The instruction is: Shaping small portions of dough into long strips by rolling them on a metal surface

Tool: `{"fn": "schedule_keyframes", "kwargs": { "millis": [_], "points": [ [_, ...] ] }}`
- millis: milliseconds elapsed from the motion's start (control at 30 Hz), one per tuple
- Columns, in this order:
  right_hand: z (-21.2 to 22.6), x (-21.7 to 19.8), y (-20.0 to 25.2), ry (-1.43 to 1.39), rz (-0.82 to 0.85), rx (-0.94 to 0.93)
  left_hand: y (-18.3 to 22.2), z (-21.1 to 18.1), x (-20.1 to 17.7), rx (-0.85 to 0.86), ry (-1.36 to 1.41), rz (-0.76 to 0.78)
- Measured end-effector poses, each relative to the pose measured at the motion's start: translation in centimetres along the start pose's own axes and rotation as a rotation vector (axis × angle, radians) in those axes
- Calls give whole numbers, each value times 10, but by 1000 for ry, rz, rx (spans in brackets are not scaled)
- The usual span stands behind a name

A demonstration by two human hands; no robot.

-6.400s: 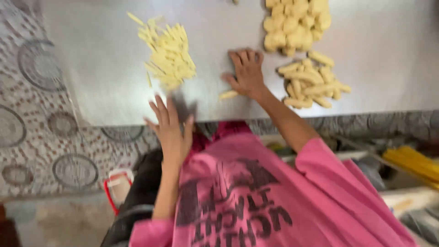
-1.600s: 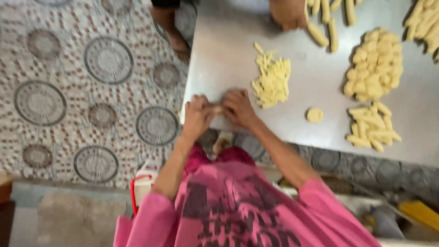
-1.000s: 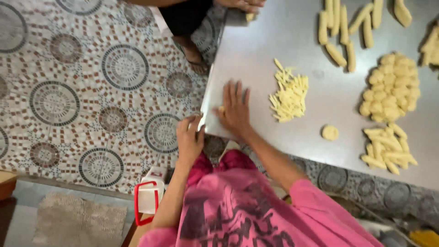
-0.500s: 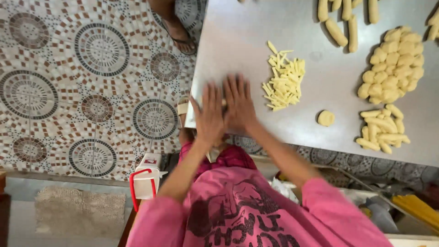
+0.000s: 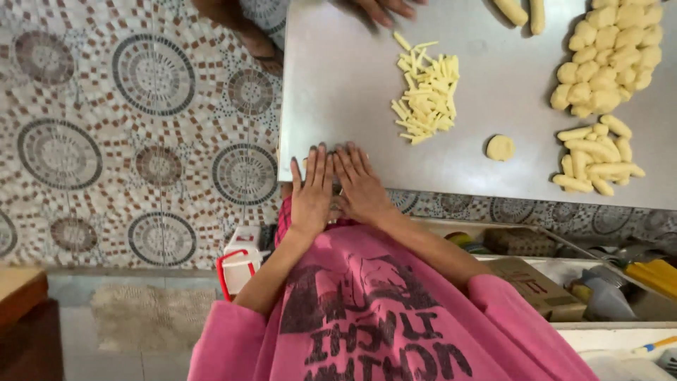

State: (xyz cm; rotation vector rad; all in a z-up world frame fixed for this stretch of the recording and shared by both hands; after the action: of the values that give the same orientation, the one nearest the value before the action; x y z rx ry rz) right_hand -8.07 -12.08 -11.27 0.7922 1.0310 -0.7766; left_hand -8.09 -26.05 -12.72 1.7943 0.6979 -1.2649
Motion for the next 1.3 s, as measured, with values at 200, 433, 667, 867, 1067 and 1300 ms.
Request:
{"fn": "schedule_keyframes", "kwargs": {
  "millis": [200,433,667,867,1067,1300],
  "points": [
    [5,13,0,86,-7,62,-1,-7,-28,-47,-229,169],
    [-27,-7,14,-290,-484,299,6,68,-61,-288,174,-501],
    [-76,37,-1,-285,-20,558,-42,27,-61,-264,724,-196],
    [-258,-86,70,-1186,-485,583,-227,-70,-104,-26,917,-248],
    [-406,-124,73,-708,-563,668,-378,-142,-121,39,597,-295],
    [-345,-91,193,-483,-457,469,-315,-82,-125,-55,266,-461]
  ]
}}
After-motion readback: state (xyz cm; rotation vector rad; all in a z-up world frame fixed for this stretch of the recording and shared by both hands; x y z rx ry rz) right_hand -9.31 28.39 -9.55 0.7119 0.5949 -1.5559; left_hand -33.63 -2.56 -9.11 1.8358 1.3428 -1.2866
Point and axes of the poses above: each hand's wrist, its own y-axis away from the middle knuckle, its own x-axis out of the palm, z = x × y, the point moved 3 cm from there along -y, towards the middle knuckle, and after that the axes turned 3 degrees about -y, right-handed, at the moved point
